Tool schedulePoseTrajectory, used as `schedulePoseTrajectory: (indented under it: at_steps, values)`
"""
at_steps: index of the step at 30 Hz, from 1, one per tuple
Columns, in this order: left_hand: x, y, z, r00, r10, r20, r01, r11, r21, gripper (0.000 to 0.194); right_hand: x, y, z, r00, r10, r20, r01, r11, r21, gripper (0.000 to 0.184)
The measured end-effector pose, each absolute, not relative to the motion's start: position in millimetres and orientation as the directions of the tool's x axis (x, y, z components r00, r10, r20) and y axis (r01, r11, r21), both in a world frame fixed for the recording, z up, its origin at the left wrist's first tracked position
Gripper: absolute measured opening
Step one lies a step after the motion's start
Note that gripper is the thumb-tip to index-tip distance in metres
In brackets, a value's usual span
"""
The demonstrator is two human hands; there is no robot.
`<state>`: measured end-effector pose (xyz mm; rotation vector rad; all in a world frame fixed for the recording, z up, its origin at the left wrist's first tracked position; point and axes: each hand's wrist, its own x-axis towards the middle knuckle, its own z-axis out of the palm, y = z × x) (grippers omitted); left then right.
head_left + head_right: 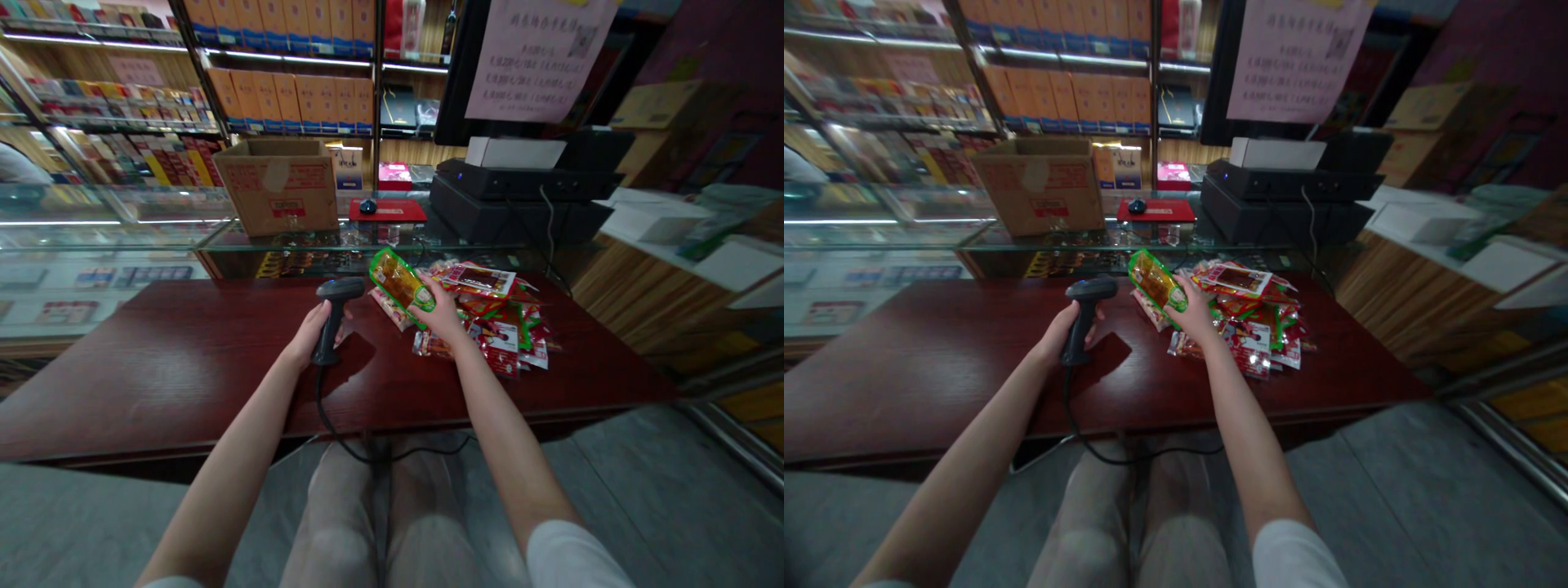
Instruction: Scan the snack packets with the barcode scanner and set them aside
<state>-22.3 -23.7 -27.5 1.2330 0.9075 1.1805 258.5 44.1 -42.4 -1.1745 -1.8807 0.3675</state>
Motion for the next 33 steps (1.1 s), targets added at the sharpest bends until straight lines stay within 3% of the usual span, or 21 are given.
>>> schedulePoseTrajectory:
  at_steps: [12, 22, 29, 33]
  values:
    - [-15.0, -21.5, -29.5, 0.184, 0.971, 0.151, -0.191, -0.115, 0.975, 0.065, 256.1, 43.5, -47.0, -0.201, 0.838, 0.508, 0.543, 0.526, -0.655, 0.075]
    - [-22.3, -19.4, -33.5, 0.195, 0.979, 0.061, -0.196, -0.022, 0.98, 0.073, 257.5, 42.8, -43.1, -0.189, 0.837, 0.513, 0.581, 0.516, -0.629, 0.072]
    - [-22.9, -18.7, -30.8, 0.177, 0.982, -0.062, -0.3, 0.114, 0.947, 0.066, 271.0, 38.4, -30.9, 0.043, 0.842, 0.538, 0.846, 0.256, -0.468, 0.056]
    - [-21.6, -21.6, -25.3, 0.141, 0.984, -0.107, -0.347, 0.15, 0.926, 0.057, 268.1, 34.8, -33.4, 0.038, 0.827, 0.561, 0.923, 0.186, -0.336, 0.043]
